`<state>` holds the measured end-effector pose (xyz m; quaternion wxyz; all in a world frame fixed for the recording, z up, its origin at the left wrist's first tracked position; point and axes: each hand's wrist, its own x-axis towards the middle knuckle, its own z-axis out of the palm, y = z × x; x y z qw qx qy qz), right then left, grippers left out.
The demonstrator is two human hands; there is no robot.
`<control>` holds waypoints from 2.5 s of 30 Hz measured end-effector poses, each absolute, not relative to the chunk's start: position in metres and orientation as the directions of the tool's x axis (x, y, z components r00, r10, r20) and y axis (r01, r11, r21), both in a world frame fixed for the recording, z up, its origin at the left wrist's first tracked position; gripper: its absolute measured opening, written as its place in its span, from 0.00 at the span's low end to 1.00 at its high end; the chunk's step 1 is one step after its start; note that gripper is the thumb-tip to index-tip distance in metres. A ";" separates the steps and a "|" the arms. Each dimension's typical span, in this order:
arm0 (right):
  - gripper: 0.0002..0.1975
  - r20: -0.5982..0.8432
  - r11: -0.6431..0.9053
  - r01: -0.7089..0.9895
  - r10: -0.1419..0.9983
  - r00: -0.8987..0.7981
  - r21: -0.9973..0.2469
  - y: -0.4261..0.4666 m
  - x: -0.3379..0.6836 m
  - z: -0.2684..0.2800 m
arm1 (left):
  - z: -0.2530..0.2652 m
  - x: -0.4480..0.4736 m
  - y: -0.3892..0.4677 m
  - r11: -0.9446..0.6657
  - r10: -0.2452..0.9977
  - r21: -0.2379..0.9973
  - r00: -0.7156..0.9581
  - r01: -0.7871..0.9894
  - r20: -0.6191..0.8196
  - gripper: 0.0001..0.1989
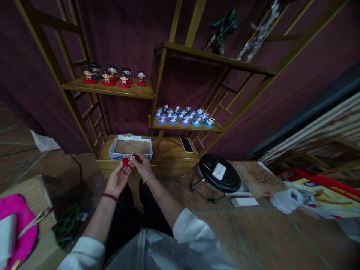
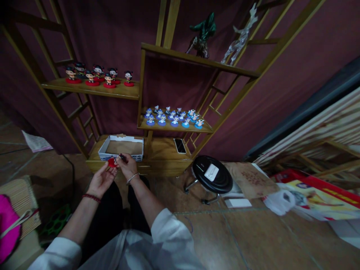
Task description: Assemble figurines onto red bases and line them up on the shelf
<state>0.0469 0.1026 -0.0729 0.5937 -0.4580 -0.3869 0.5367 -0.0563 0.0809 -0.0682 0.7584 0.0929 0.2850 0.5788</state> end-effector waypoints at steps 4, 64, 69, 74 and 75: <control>0.18 0.004 0.033 -0.273 0.994 0.106 -0.961 0.104 0.050 -0.070 | -0.064 -0.051 0.080 0.303 0.927 0.462 0.146 -0.834 -0.344 0.09; 0.17 0.115 0.102 -0.131 0.989 -0.094 -0.986 0.094 0.082 0.018 | -0.006 -0.036 0.061 0.174 0.980 0.476 0.102 -0.862 -0.173 0.09; 0.16 0.125 0.112 -0.111 0.985 -0.117 -0.987 0.096 0.082 0.021 | -0.002 -0.036 0.062 0.162 0.981 0.474 0.086 -0.866 -0.176 0.09; 0.17 0.164 0.153 -0.085 0.977 -0.140 -0.985 0.098 0.083 0.022 | 0.001 -0.037 0.062 0.164 0.980 0.469 0.091 -0.868 -0.175 0.08; 0.17 0.175 0.166 -0.076 0.974 -0.144 -0.983 0.099 0.083 0.022 | 0.001 -0.038 0.062 0.164 0.980 0.469 0.091 -0.868 -0.176 0.08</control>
